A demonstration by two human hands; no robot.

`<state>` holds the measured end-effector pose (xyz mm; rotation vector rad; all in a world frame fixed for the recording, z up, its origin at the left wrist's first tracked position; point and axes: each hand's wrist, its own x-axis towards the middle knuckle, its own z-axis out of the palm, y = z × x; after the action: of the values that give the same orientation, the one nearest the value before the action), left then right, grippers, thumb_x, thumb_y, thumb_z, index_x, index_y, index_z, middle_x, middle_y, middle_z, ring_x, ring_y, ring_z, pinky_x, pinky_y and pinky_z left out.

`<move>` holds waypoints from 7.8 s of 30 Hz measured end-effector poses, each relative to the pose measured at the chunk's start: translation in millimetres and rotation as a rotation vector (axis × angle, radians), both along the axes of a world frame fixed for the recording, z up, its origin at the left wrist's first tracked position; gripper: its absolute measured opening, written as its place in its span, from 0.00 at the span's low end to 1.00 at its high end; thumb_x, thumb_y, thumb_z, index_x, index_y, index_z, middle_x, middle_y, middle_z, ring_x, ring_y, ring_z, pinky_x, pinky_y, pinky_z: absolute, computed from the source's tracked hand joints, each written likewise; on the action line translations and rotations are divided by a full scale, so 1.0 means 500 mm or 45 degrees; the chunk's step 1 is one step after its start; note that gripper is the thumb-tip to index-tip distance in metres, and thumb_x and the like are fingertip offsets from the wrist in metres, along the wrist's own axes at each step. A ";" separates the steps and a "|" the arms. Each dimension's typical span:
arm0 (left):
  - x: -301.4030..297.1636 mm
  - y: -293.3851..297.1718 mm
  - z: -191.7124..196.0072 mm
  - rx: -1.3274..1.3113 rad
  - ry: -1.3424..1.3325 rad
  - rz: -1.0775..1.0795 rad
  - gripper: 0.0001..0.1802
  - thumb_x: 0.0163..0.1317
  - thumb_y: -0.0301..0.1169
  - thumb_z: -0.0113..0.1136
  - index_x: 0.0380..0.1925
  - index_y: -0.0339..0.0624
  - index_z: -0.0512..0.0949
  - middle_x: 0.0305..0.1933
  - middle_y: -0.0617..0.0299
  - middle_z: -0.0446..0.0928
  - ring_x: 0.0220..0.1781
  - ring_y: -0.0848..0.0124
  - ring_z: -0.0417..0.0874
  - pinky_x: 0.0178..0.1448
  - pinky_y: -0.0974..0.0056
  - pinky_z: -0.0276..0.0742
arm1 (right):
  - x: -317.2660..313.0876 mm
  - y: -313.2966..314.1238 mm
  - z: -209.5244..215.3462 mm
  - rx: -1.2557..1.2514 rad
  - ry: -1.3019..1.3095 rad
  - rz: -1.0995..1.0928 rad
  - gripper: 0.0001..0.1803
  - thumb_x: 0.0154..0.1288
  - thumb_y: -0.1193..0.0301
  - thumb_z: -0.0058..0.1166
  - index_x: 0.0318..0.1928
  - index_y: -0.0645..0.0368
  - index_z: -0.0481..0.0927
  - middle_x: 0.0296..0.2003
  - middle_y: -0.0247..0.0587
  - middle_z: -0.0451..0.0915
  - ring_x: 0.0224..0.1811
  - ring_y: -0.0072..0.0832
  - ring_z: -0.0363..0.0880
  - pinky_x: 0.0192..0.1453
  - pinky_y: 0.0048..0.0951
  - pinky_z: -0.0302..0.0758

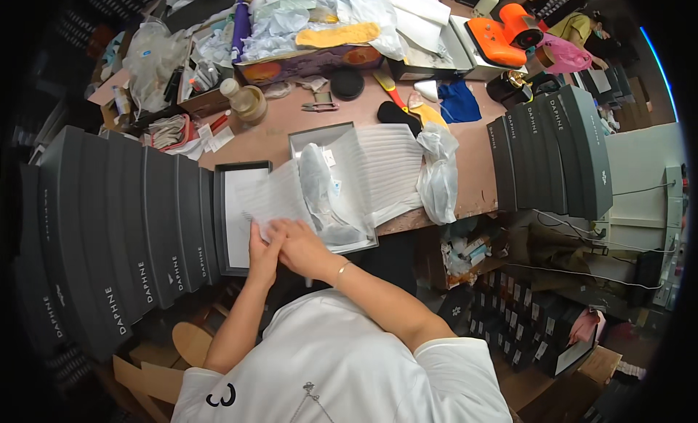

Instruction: Inspecting and packaging pairs of high-heeled shoes into boxes using tissue paper and protective bags.

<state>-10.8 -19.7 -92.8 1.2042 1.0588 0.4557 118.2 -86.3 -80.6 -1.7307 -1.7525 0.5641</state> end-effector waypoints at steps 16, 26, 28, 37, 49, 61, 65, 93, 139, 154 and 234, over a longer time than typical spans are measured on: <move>-0.059 0.254 0.003 0.691 0.306 0.151 0.14 0.62 0.33 0.62 0.30 0.29 0.79 0.23 0.62 0.79 0.25 0.71 0.77 0.32 0.63 0.72 | 0.115 -0.056 -0.061 -0.320 -0.036 -0.552 0.18 0.58 0.69 0.50 0.47 0.66 0.72 0.38 0.54 0.77 0.41 0.49 0.78 0.41 0.46 0.76; 0.054 0.004 0.226 1.288 0.255 -0.389 0.39 0.58 0.30 0.63 0.67 0.30 0.57 0.72 0.41 0.54 0.73 0.46 0.57 0.74 0.50 0.52 | 0.150 -0.082 0.027 -0.044 -0.170 -0.419 0.38 0.61 0.68 0.58 0.68 0.67 0.56 0.63 0.62 0.61 0.59 0.53 0.69 0.64 0.43 0.66; 0.130 -0.084 0.178 0.864 0.039 -0.550 0.37 0.60 0.30 0.60 0.66 0.28 0.57 0.72 0.41 0.55 0.72 0.45 0.57 0.74 0.51 0.53 | 0.168 -0.103 0.013 -0.047 -0.221 -0.566 0.39 0.62 0.68 0.57 0.68 0.69 0.55 0.64 0.64 0.60 0.60 0.55 0.67 0.66 0.43 0.63; 0.108 0.087 -0.133 0.379 0.251 -0.468 0.34 0.73 0.50 0.38 0.69 0.35 0.55 0.71 0.48 0.58 0.69 0.60 0.63 0.69 0.63 0.60 | 0.266 -0.123 -0.022 -0.512 0.724 -0.737 0.25 0.65 0.70 0.47 0.61 0.70 0.68 0.52 0.61 0.77 0.57 0.52 0.74 0.63 0.40 0.67; 0.096 0.053 -0.192 0.267 0.260 0.022 0.26 0.74 0.39 0.38 0.64 0.32 0.63 0.65 0.45 0.67 0.67 0.54 0.67 0.69 0.57 0.60 | 0.261 -0.088 -0.146 -0.503 0.642 -0.535 0.40 0.68 0.55 0.52 0.70 0.66 0.53 0.66 0.55 0.63 0.69 0.42 0.61 0.70 0.36 0.57; 0.002 0.085 0.070 0.417 -0.153 -0.093 0.48 0.63 0.48 0.60 0.72 0.41 0.44 0.71 0.42 0.54 0.73 0.52 0.57 0.71 0.49 0.58 | 0.090 0.017 -0.007 -0.301 -0.175 -0.430 0.14 0.54 0.63 0.59 0.35 0.60 0.75 0.39 0.48 0.80 0.44 0.43 0.79 0.42 0.42 0.75; 0.059 0.159 0.132 -0.531 -0.620 0.278 0.37 0.57 0.42 0.64 0.63 0.42 0.62 0.63 0.52 0.68 0.65 0.59 0.70 0.66 0.53 0.67 | 0.090 -0.004 0.207 -0.152 -0.461 0.061 0.15 0.53 0.68 0.59 0.43 0.55 0.79 0.41 0.38 0.79 0.48 0.36 0.77 0.51 0.44 0.71; 0.034 0.046 0.074 -0.164 -0.343 0.127 0.34 0.68 0.57 0.45 0.61 0.41 0.64 0.61 0.47 0.71 0.54 0.57 0.76 0.59 0.53 0.73 | 0.146 -0.103 0.169 0.025 1.066 -0.858 0.19 0.60 0.69 0.61 0.50 0.63 0.78 0.41 0.36 0.80 0.43 0.21 0.76 0.50 0.24 0.73; 0.090 -0.007 0.062 -0.592 -0.425 0.410 0.37 0.68 0.66 0.31 0.48 0.42 0.70 0.39 0.60 0.72 0.38 0.70 0.77 0.42 0.62 0.77 | 0.120 0.115 0.068 -0.067 0.434 -0.137 0.33 0.55 0.59 0.65 0.56 0.62 0.69 0.40 0.57 0.79 0.42 0.50 0.80 0.42 0.40 0.76; 0.043 -0.005 0.133 -0.948 -0.620 0.300 0.36 0.68 0.65 0.29 0.57 0.50 0.67 0.44 0.64 0.72 0.39 0.72 0.74 0.42 0.65 0.73 | 0.080 0.114 0.036 0.259 -0.414 0.252 0.04 0.56 0.68 0.52 0.32 0.51 0.73 0.26 0.31 0.74 0.33 0.28 0.74 0.39 0.31 0.65; 0.019 -0.002 0.091 -1.072 -0.434 0.482 0.21 0.67 0.45 0.51 0.49 0.39 0.71 0.37 0.58 0.77 0.32 0.67 0.79 0.39 0.60 0.79 | 0.282 0.234 -0.058 0.043 -0.396 0.015 0.19 0.52 0.74 0.61 0.48 0.54 0.78 0.42 0.43 0.77 0.46 0.40 0.75 0.49 0.38 0.71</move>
<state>-1.2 -20.7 -47.5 0.1708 1.0182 0.4172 259.3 30.8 -109.6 -1.8636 -1.9707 0.2777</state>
